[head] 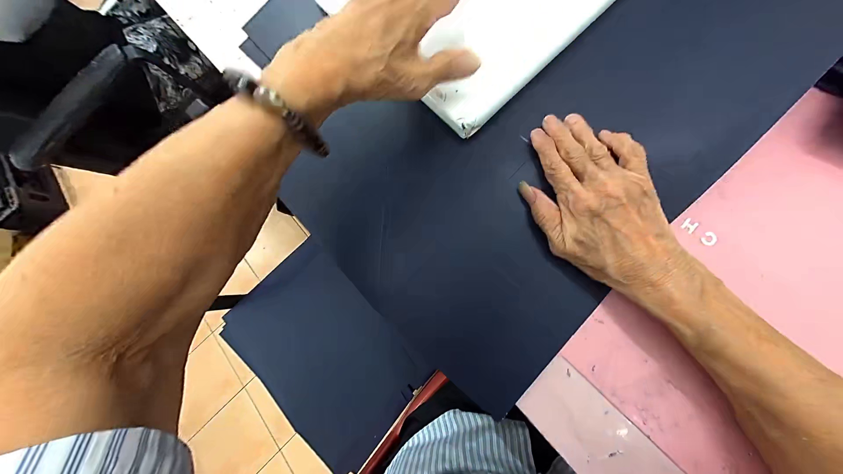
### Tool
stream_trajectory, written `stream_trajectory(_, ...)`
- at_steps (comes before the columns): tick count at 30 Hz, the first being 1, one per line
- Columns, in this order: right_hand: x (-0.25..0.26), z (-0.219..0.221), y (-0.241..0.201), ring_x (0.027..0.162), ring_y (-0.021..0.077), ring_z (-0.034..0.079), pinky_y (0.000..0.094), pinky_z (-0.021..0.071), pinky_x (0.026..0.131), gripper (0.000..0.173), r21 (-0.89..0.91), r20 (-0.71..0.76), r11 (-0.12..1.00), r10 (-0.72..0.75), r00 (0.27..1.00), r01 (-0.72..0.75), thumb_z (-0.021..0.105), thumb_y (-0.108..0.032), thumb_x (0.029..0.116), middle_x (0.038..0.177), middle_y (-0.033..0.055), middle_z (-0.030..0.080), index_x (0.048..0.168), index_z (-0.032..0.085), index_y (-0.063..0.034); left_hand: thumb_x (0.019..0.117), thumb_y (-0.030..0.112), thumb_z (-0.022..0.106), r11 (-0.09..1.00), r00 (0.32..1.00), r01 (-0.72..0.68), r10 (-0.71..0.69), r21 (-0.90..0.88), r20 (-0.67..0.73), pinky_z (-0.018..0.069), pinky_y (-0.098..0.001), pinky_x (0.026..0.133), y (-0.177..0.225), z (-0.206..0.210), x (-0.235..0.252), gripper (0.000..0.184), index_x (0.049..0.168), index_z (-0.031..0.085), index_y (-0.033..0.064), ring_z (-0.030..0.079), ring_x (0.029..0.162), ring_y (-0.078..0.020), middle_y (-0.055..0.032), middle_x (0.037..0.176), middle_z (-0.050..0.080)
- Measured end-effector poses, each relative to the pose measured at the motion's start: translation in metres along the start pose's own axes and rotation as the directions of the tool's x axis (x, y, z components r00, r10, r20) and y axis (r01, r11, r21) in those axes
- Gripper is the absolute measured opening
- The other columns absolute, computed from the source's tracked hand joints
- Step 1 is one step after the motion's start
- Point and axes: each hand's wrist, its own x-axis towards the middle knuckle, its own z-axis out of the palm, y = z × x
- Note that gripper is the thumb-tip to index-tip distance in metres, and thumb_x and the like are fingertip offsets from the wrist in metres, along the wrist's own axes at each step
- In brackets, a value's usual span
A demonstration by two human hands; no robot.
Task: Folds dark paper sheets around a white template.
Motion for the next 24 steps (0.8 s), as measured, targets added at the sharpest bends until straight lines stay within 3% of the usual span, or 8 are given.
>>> stream_trajectory(2, 0.000, 0.001, 0.001, 0.146, 0.0337, 0.045, 0.0522, 0.0315, 0.118, 0.062, 0.005, -0.024, 1.000, 0.007, 1.000, -0.007, 0.037, -0.040, 0.1074, 0.156, 0.0192, 0.048, 0.152, 0.046, 0.0016, 0.0873, 0.080, 0.040, 0.997, 0.997, 0.075, -0.075, -0.033, 0.001, 0.0207, -0.0750, 0.114, -0.022, 0.019, -0.014, 0.105, 0.161, 0.028, 0.0071, 0.024, 0.151, -0.0495, -0.0232, 0.163, 0.032)
stream_trajectory(4, 0.000, 0.001, 0.001, 0.143, 0.0323, 0.049, 0.0504, 0.0335, 0.116, 0.063, 0.035, -0.053, 0.999, 0.023, 0.998, -0.021, 0.042, -0.041, 0.1058, 0.153, 0.0183, 0.052, 0.153, 0.043, 0.0014, 0.0780, 0.092, 0.037, 0.984, 0.985, 0.173, -0.172, -0.048, 0.025, 0.0157, -0.0848, 0.106, -0.032, 0.038, -0.028, 0.117, 0.166, 0.017, 0.0166, 0.008, 0.155, -0.0508, -0.0204, 0.170, 0.016)
stream_trajectory(5, 0.000, 0.001, 0.000, 0.142, 0.0315, 0.050, 0.0494, 0.0336, 0.116, 0.066, 0.059, -0.060, 0.998, 0.036, 0.998, -0.033, 0.044, -0.041, 0.1052, 0.153, 0.0180, 0.052, 0.155, 0.039, 0.0019, 0.0754, 0.094, 0.036, 0.977, 0.978, 0.206, -0.205, -0.052, 0.025, 0.0162, -0.0870, 0.102, -0.033, 0.043, -0.032, 0.118, 0.166, 0.017, 0.0212, 0.006, 0.155, -0.0495, -0.0174, 0.171, 0.014)
stream_trajectory(8, 0.000, 0.000, -0.001, 0.140, 0.0305, 0.052, 0.0479, 0.0334, 0.117, 0.076, 0.091, -0.067, 0.995, 0.058, 0.996, -0.052, 0.049, -0.043, 0.1037, 0.153, 0.0190, 0.052, 0.158, 0.028, 0.0065, 0.0756, 0.096, 0.034, 0.977, 0.978, 0.209, -0.209, -0.043, -0.009, 0.0176, -0.0879, 0.100, -0.034, 0.048, -0.036, 0.114, 0.165, 0.021, 0.0258, 0.007, 0.155, -0.0498, -0.0158, 0.171, 0.015)
stream_trajectory(11, 0.000, 0.000, -0.001, 0.140, 0.0287, 0.052, 0.0464, 0.0328, 0.118, 0.076, 0.114, -0.082, 0.991, 0.073, 0.994, -0.064, 0.051, -0.042, 0.1033, 0.152, 0.0198, 0.052, 0.156, 0.030, 0.0078, 0.0836, 0.090, 0.033, 0.994, 0.988, 0.093, -0.098, -0.049, -0.115, 0.0169, -0.0882, 0.099, -0.035, 0.056, -0.043, 0.097, 0.161, 0.032, 0.0323, 0.006, 0.153, -0.0564, -0.0199, 0.169, 0.018)
stream_trajectory(14, -0.001, 0.000, -0.003, 0.142, 0.0301, 0.050, 0.0467, 0.0323, 0.118, 0.073, 0.109, -0.083, 0.991, 0.081, 0.993, -0.072, 0.051, -0.042, 0.1034, 0.154, 0.0197, 0.050, 0.156, 0.034, 0.0058, 0.0945, 0.078, 0.034, 0.994, 0.983, -0.084, 0.072, -0.065, -0.170, 0.0147, -0.0832, 0.107, -0.036, 0.064, -0.046, 0.083, 0.160, 0.037, 0.0272, 0.017, 0.155, -0.0479, -0.0144, 0.168, 0.029)
stream_trajectory(16, -0.001, 0.000, -0.003, 0.142, 0.0303, 0.049, 0.0468, 0.0321, 0.118, 0.071, 0.110, -0.082, 0.991, 0.080, 0.993, -0.071, 0.051, -0.041, 0.1034, 0.154, 0.0200, 0.049, 0.155, 0.036, 0.0045, 0.0966, 0.074, 0.038, 0.990, 0.977, -0.114, 0.097, -0.078, -0.192, 0.0174, -0.0770, 0.113, -0.037, 0.065, -0.046, 0.078, 0.158, 0.042, 0.0253, 0.027, 0.154, -0.0396, -0.0095, 0.165, 0.037)
stream_trajectory(24, -0.002, 0.000, -0.004, 0.139, 0.0279, 0.052, 0.0470, 0.0305, 0.116, 0.068, 0.095, -0.109, 0.994, 0.059, 0.992, -0.049, 0.055, -0.038, 0.1033, 0.147, 0.0217, 0.057, 0.152, 0.039, 0.0067, 0.0976, 0.066, 0.049, 0.987, 0.966, -0.134, 0.109, -0.093, -0.236, 0.0249, -0.0619, 0.117, -0.032, 0.059, -0.046, 0.070, 0.151, 0.053, 0.0201, 0.036, 0.149, -0.0408, -0.0173, 0.157, 0.046)
